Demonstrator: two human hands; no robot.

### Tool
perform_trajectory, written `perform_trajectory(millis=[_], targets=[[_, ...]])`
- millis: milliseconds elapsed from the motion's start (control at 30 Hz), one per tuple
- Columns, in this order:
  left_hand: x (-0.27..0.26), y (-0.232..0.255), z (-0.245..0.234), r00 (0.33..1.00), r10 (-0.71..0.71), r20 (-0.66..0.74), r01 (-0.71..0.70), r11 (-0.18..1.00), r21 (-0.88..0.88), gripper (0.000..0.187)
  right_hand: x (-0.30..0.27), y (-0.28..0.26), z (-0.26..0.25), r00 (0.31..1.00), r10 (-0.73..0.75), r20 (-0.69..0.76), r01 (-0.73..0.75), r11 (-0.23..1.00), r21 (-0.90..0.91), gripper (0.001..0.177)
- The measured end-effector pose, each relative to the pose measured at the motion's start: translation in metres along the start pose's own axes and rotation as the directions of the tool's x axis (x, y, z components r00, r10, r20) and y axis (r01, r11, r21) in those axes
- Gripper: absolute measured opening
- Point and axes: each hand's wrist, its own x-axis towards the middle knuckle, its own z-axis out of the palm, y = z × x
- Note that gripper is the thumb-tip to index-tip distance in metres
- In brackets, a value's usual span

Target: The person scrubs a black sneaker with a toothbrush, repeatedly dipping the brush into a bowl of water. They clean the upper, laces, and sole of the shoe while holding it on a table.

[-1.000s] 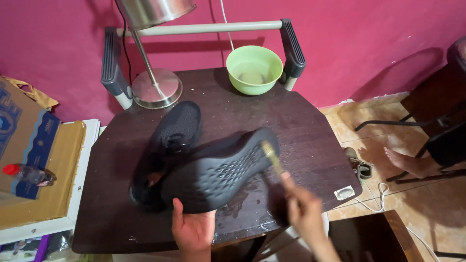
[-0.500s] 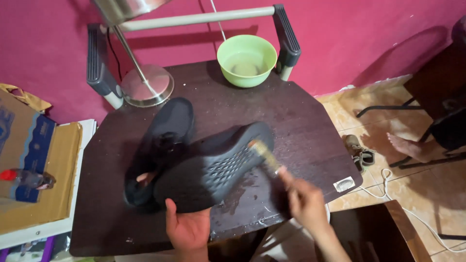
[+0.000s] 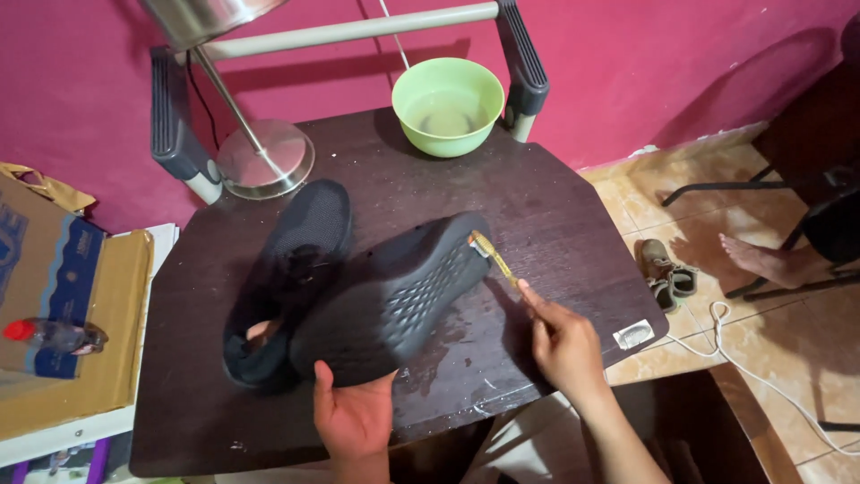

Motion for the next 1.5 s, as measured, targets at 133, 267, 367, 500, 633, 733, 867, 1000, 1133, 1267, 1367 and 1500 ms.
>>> perform_trajectory(millis=[133, 267, 367, 500, 633, 733, 867, 1000, 1133, 1267, 1367, 1500], targets=[[0.002, 0.001, 0.003, 1.000, 0.010, 0.007, -0.010, 1.000, 0.022, 0.050, -0.002, 0.001, 0.001, 0.998, -0.059, 0.028, 0.058, 0.998, 0.020, 0.067], [0.002, 0.000, -0.004, 1.000, 0.006, -0.011, -0.005, 0.999, 0.043, 0.049, 0.002, -0.022, -0.015, 0.996, 0.064, 0.056, -0.065, 0.998, 0.009, 0.060], [0.000, 0.002, -0.014, 0.990, 0.065, -0.128, -0.055, 0.995, 0.085, 0.049, -0.008, -0.020, -0.012, 0.986, 0.022, 0.164, 0.020, 0.968, -0.251, 0.074], [-0.001, 0.001, -0.017, 0.994, 0.068, -0.088, -0.059, 0.993, 0.107, 0.053, 0.000, -0.026, -0.027, 0.988, 0.063, 0.139, -0.008, 0.930, -0.367, 0.074], [-0.004, 0.001, -0.029, 0.997, 0.067, -0.023, -0.065, 0.993, 0.097, 0.053, -0.005, -0.037, -0.032, 0.992, 0.035, 0.120, 0.039, 0.824, -0.565, 0.067], [-0.003, -0.003, -0.027, 0.994, 0.101, -0.036, -0.096, 0.986, 0.133, 0.054, -0.007, -0.043, -0.032, 0.990, 0.030, 0.139, 0.066, 0.771, -0.633, 0.065], [0.001, -0.011, -0.003, 0.980, 0.196, 0.031, -0.197, 0.944, 0.263, 0.060, -0.007, -0.062, -0.042, 0.988, 0.057, 0.146, 0.060, 0.723, -0.688, 0.056], [-0.009, -0.022, -0.025, 0.953, 0.300, -0.026, -0.277, 0.906, 0.320, 0.062, -0.006, -0.068, -0.039, 0.983, 0.118, 0.142, 0.025, 0.678, -0.735, 0.057], [-0.016, -0.031, -0.047, 0.964, 0.267, 0.012, -0.250, 0.887, 0.388, 0.070, -0.003, -0.075, -0.036, 0.980, 0.129, 0.155, 0.035, 0.647, -0.762, 0.063], [-0.015, -0.029, -0.048, 0.942, 0.319, 0.108, -0.334, 0.846, 0.415, 0.075, 0.002, -0.092, -0.044, 0.980, 0.115, 0.159, 0.061, 0.594, -0.802, 0.064], [-0.017, -0.022, -0.042, 0.961, 0.268, 0.069, -0.270, 0.854, 0.444, 0.072, 0.007, -0.104, -0.044, 0.975, 0.110, 0.194, 0.100, 0.561, -0.822, 0.065], [-0.015, -0.020, -0.034, 0.958, 0.285, -0.033, -0.249, 0.883, 0.398, 0.076, 0.026, -0.112, -0.050, 0.959, 0.140, 0.247, 0.130, 0.559, -0.819, 0.064]])
